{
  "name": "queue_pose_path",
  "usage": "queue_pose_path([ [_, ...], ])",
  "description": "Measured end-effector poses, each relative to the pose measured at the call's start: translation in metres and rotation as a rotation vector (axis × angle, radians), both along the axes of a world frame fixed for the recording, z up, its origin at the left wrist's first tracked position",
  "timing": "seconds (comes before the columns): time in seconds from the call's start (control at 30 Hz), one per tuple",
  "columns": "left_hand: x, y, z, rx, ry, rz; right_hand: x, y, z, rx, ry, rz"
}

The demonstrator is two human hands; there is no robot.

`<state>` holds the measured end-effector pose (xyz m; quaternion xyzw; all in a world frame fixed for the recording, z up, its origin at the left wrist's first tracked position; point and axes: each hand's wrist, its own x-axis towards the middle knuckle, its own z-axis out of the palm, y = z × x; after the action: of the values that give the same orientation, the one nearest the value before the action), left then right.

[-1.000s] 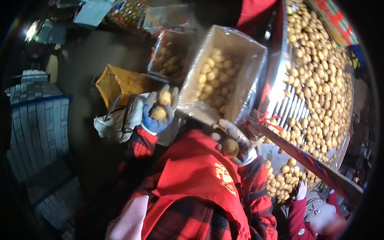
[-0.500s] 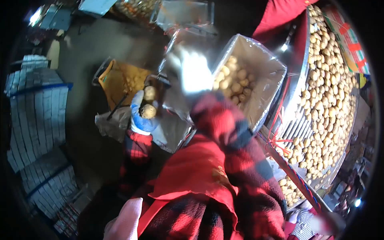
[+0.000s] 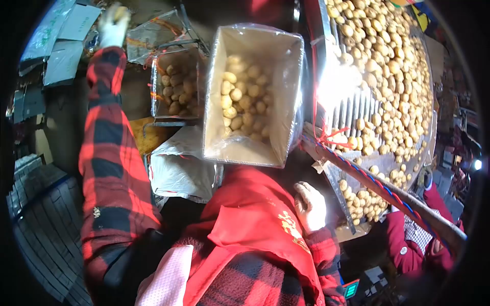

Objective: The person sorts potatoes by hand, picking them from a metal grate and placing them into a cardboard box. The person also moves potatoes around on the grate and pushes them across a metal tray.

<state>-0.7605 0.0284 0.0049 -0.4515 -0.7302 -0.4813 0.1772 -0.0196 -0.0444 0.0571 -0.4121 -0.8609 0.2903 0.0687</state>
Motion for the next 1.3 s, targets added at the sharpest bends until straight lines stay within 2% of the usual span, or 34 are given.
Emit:
queue_pose_path([
  [0.1, 0.046, 0.033, -0.049, -0.292, 0.03, 0.152, 0.037, -0.02, -0.014, -0.104, -0.016, -0.075],
  [0.17, 0.124, 0.033, -0.06, -0.203, 0.098, 0.048, 0.047, -0.032, -0.016, -0.149, 0.008, -0.177],
  [0.2, 0.158, 0.027, -0.065, -0.162, 0.02, -0.064, 0.048, -0.033, -0.012, -0.137, -0.03, -0.175],
  [0.23, 0.194, 0.024, -0.065, -0.113, -0.066, -0.194, 0.053, -0.035, -0.006, -0.116, -0.077, -0.191],
  [0.3, 0.254, 0.011, -0.035, -0.255, -0.058, -0.269, 0.065, -0.034, -0.015, 0.044, -0.1, -0.137],
  [0.37, 0.285, 0.012, -0.048, -0.147, -0.195, -0.49, 0.064, -0.026, -0.013, 0.209, -0.102, -0.173],
  [0.4, 0.313, 0.012, -0.038, -0.1, -0.32, -0.546, 0.059, -0.011, -0.014, 0.263, -0.083, -0.17],
  [0.43, 0.335, 0.012, -0.026, -0.066, -0.436, -0.591, 0.045, 0.01, -0.003, 0.145, -0.127, -0.18],
  [0.5, 0.375, 0.007, -0.003, -0.086, -0.458, -0.684, 0.018, 0.042, 0.0, 0.428, 0.048, -0.186],
  [0.53, 0.39, 0.005, -0.002, -0.163, -0.383, -0.642, 0.004, 0.054, -0.01, 0.383, -0.075, -0.279],
  [0.57, 0.401, 0.004, -0.01, -0.15, -0.637, -0.743, -0.001, 0.061, -0.02, 0.327, -0.192, -0.363],
  [0.63, 0.434, -0.007, -0.003, -0.224, -0.165, -0.779, 0.015, 0.058, -0.033, 0.33, -0.142, -0.455],
  [0.67, 0.453, -0.016, 0.001, -0.248, -0.221, -0.825, 0.023, 0.056, -0.04, 0.328, -0.113, -0.512],
  [0.7, 0.472, -0.028, 0.005, -0.271, -0.278, -0.868, 0.042, 0.049, -0.049, 0.326, -0.099, -0.536],
  [0.77, 0.507, -0.049, 0.003, -0.318, -0.19, -0.981, 0.108, 0.027, -0.064, 0.416, -0.098, -0.439],
  [0.83, 0.554, -0.067, 0.026, -0.624, -0.26, -1.014, 0.172, 0.01, -0.045, 0.461, -0.201, -0.464],
  [0.9, 0.589, -0.079, 0.005, -0.469, -0.501, -1.199, 0.231, -0.005, -0.06, 0.512, -0.421, -0.478],
  [0.97, 0.622, -0.079, 0.028, -0.586, -0.439, -1.277, 0.29, -0.012, -0.078, 0.428, -0.445, -0.562],
  [1.03, 0.65, -0.074, 0.034, -0.77, -0.588, -1.275, 0.301, -0.004, -0.067, 0.356, -0.362, -0.717],
  [1.07, 0.662, -0.068, 0.036, -0.807, -0.634, -1.273, 0.293, 0.013, -0.064, 0.471, -0.342, -0.765],
  [1.1, 0.672, -0.06, 0.037, -0.845, -0.683, -1.276, 0.277, 0.033, -0.046, 0.386, -0.158, -0.771],
  [1.17, 0.689, -0.048, 0.024, -0.857, -0.679, -1.261, 0.233, 0.058, -0.037, 0.378, -0.091, -0.641],
  [1.2, 0.696, -0.044, 0.02, -0.858, -0.673, -1.24, 0.214, 0.073, -0.057, 0.424, -0.004, -0.6],
  [1.27, 0.71, -0.03, 0.021, -0.862, -0.696, -1.256, 0.177, 0.105, -0.061, 0.388, 0.003, -0.479],
  [1.3, 0.716, -0.025, 0.023, -0.854, -0.721, -1.266, 0.165, 0.114, -0.064, 0.498, 0.009, -0.429],
])
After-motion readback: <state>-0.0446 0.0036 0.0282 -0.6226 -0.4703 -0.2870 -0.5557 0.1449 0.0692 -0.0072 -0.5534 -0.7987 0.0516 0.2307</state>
